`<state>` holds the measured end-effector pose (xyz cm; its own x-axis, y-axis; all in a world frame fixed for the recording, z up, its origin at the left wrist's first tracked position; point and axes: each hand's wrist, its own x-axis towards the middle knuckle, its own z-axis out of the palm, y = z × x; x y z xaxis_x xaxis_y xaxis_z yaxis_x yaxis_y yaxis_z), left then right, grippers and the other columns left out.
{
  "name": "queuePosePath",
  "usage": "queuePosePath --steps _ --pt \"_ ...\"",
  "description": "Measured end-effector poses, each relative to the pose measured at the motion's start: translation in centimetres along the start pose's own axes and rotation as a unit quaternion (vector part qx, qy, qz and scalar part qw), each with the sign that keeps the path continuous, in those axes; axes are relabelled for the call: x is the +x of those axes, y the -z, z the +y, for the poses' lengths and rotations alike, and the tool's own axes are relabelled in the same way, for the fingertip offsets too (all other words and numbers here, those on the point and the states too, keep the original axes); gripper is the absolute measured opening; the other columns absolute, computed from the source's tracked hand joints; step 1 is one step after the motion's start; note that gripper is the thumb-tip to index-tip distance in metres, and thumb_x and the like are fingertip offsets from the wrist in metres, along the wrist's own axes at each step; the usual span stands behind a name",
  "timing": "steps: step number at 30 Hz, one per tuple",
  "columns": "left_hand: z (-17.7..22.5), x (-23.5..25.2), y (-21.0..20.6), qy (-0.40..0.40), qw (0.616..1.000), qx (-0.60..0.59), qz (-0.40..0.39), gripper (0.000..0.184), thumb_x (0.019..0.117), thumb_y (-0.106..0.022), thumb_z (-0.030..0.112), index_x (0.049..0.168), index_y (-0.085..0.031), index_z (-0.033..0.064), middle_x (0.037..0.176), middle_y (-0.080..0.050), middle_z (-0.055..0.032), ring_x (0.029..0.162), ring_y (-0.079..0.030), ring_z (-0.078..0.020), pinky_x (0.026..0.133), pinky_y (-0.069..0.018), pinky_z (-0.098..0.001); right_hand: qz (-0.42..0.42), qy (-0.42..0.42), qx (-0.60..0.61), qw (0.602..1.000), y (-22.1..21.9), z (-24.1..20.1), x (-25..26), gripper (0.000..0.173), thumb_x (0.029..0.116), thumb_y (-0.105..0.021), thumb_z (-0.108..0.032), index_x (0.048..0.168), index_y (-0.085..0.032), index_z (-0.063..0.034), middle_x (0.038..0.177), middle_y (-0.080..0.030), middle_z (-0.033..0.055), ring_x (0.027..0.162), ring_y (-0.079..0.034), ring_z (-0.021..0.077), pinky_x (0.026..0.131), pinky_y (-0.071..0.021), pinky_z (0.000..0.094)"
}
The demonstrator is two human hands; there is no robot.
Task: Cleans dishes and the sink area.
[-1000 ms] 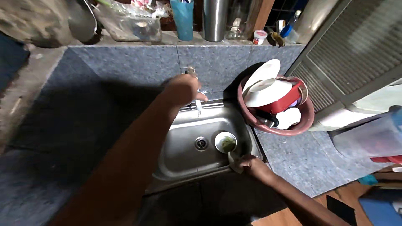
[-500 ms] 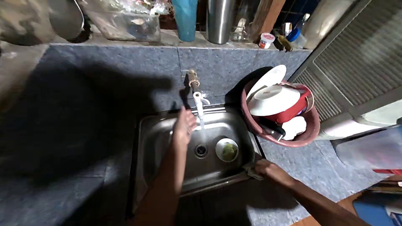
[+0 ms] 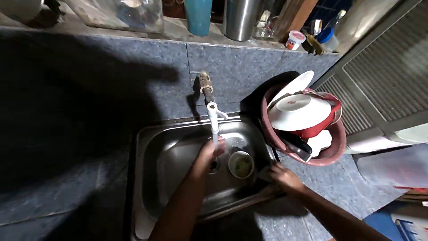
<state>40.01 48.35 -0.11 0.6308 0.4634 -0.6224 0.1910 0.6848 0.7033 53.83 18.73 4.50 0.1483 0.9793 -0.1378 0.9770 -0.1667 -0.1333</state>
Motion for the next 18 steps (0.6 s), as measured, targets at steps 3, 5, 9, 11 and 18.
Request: queuePosePath --steps 3,5,9,11,18 --pt "-1.8 0.1 -0.4 0.024 0.997 0.072 -0.023 0.042 0.1103 -0.042 0.033 0.139 -0.053 0.0047 0.127 -0.064 -0.0154 0.105 -0.066 -0.0251 0.087 -0.0553 -0.0419 0.002 -0.033 0.0 0.999 0.1 -0.1 6.5 0.024 0.0975 -0.053 0.003 0.112 -0.072 0.0033 0.123 -0.068 0.0216 0.123 -0.061 0.0409 0.101 -0.0529 0.0509" --pt "-2.5 -0.4 -0.3 0.063 0.996 0.047 -0.044 0.057 0.1103 -0.033 0.05 0.137 -0.054 0.0041 0.123 -0.065 -0.0163 0.103 -0.067 -0.0281 0.086 -0.0558 -0.0451 0.036 -0.052 0.085 0.994 0.8 -2.8 10.8 0.028 0.0965 -0.053 0.005 0.114 -0.074 0.001 0.127 -0.066 0.0206 0.126 -0.059 0.0388 0.107 -0.0491 0.0496" --pt "-3.3 -1.5 2.2 -0.004 0.967 -0.226 -0.12 0.055 0.1098 -0.019 0.051 0.117 -0.057 0.012 0.094 -0.068 -0.007 0.084 -0.068 -0.0175 0.073 -0.0589 -0.0366 0.128 -0.071 0.397 0.906 -0.4 -9.6 18.0 0.027 0.0905 -0.065 -0.004 0.116 -0.075 -0.002 0.127 -0.069 0.0166 0.123 -0.062 0.0273 0.108 -0.0491 0.0444" --pt "-3.2 -1.4 4.0 -0.064 0.951 -0.296 -0.063 0.043 0.1121 -0.022 0.036 0.113 -0.056 0.0092 0.089 -0.067 -0.0067 0.08 -0.067 -0.0165 0.071 -0.0594 -0.0356 0.118 -0.151 0.617 0.763 -0.2 -12.5 20.2 0.029 0.0976 -0.063 -0.007 0.124 -0.069 0.0014 0.117 -0.07 0.0114 0.105 -0.066 0.0145 0.095 -0.0538 0.0325" --pt "-3.8 -1.0 5.4 -0.041 0.983 -0.18 0.014 0.023 0.1094 -0.036 0.016 0.105 -0.057 0.0078 0.08 -0.064 -0.0043 0.069 -0.064 -0.0123 0.062 -0.0551 -0.0296 0.032 -0.275 0.89 0.363 0.7 -14.3 23.5 0.026 0.1017 -0.048 0.006 0.127 -0.054 0.0027 0.1 -0.068 0.0123 0.081 -0.067 0.0151 0.073 -0.0576 0.027"
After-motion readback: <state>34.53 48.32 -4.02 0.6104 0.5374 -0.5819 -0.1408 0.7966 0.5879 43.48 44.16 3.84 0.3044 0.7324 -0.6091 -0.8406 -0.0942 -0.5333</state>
